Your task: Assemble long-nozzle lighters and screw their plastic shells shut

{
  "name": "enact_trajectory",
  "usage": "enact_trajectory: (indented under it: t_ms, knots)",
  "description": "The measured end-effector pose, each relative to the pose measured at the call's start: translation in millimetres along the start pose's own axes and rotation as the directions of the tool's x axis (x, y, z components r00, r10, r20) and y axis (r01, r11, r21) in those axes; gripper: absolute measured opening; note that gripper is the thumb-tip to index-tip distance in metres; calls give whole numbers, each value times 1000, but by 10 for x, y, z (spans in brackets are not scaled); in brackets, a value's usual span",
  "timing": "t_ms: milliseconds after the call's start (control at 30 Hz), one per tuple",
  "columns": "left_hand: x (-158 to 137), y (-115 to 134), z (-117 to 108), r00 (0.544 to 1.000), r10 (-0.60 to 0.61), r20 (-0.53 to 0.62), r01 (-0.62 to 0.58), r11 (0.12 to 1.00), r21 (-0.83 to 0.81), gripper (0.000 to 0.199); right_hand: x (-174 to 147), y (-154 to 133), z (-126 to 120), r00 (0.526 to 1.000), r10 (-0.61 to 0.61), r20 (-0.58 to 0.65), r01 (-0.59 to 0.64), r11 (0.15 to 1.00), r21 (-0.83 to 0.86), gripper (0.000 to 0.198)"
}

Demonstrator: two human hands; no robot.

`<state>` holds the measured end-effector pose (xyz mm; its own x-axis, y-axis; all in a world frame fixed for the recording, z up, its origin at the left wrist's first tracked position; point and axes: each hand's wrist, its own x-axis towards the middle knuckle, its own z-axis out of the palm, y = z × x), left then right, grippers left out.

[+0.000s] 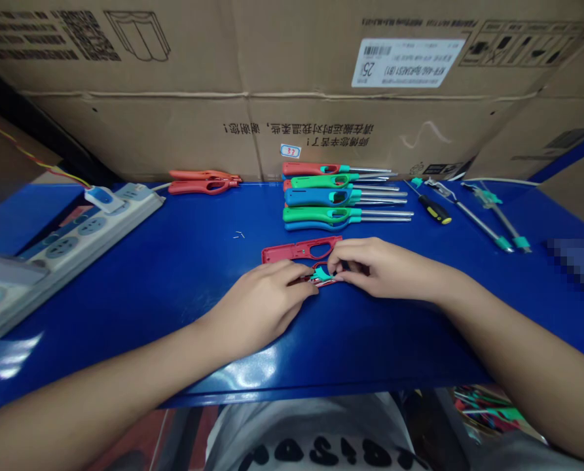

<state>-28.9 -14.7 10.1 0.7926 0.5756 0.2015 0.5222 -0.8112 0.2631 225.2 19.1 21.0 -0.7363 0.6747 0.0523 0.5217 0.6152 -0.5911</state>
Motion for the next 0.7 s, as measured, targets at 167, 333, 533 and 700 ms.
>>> enact_trajectory:
  t_ms: [167, 333, 533, 700]
  knots:
    - [7, -3, -5, 1000, 10, -25, -11, 999, -34, 25, -13, 1, -32, 1000, 7, 7, -7, 1000, -11, 12]
    - [7, 4, 5, 1000, 3, -29, -4, 999, -38, 26, -32, 11, -84, 999, -2, 32, 1, 1000, 8, 15]
    - [9, 8, 14, 999, -25, -26, 23, 997, -79, 25, -16, 9, -73, 998, 52, 21, -52, 998, -31, 8]
    - [17, 3, 18, 998, -22, -53, 18, 996, -91, 27, 4, 8, -53, 995, 96, -10, -96, 993, -75, 3]
